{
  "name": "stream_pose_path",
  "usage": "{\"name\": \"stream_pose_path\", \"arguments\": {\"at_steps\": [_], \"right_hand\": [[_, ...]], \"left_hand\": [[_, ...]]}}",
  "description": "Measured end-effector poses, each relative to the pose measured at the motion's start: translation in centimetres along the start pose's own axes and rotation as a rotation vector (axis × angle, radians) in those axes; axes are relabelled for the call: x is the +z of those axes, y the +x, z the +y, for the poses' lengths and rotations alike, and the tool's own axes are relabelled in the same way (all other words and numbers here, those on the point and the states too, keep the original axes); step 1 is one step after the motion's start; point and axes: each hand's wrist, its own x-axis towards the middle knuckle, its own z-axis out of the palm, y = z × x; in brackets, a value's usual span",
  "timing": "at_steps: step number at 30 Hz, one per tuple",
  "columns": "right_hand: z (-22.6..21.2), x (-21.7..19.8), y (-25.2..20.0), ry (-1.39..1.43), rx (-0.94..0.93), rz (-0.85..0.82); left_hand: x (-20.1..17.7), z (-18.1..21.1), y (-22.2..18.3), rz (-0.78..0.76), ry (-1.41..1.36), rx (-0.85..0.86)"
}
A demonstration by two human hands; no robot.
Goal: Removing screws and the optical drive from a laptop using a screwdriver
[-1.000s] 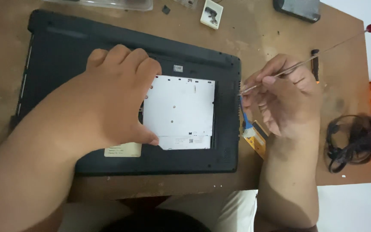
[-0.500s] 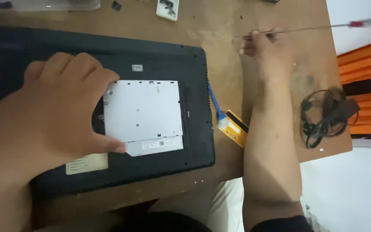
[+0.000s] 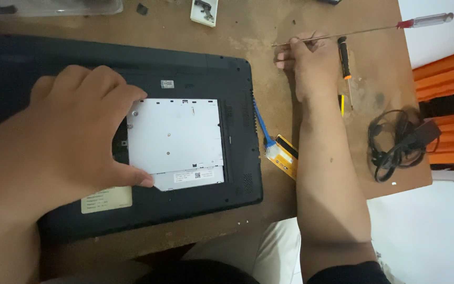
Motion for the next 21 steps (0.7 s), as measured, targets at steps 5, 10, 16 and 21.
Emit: {"name": "stream_pose_path", "arguments": {"at_steps": [5,10,16,21], "right_hand": [[0.9,-0.2,0.8,0.019,-0.028,0.019],[1.2,-0.8,1.2,0.075,-0.021,0.045],[-2.6,-1.2,-2.3,0.391,-0.004,-0.224],[-5.9,-0.2,-6.8,0.369,0.073,-0.314]], "left_hand": [[-0.4,0.5,0.2,-0.026,0.017,-0.039],[-0.8,0.4,0.3,-0.087,-0.038,-0.048],[-1.1,0.4,0.3,-0.036,-0.040,-0.020],[-0.5,-0.2,0.1,0.006,-0.146,0.065]]}}
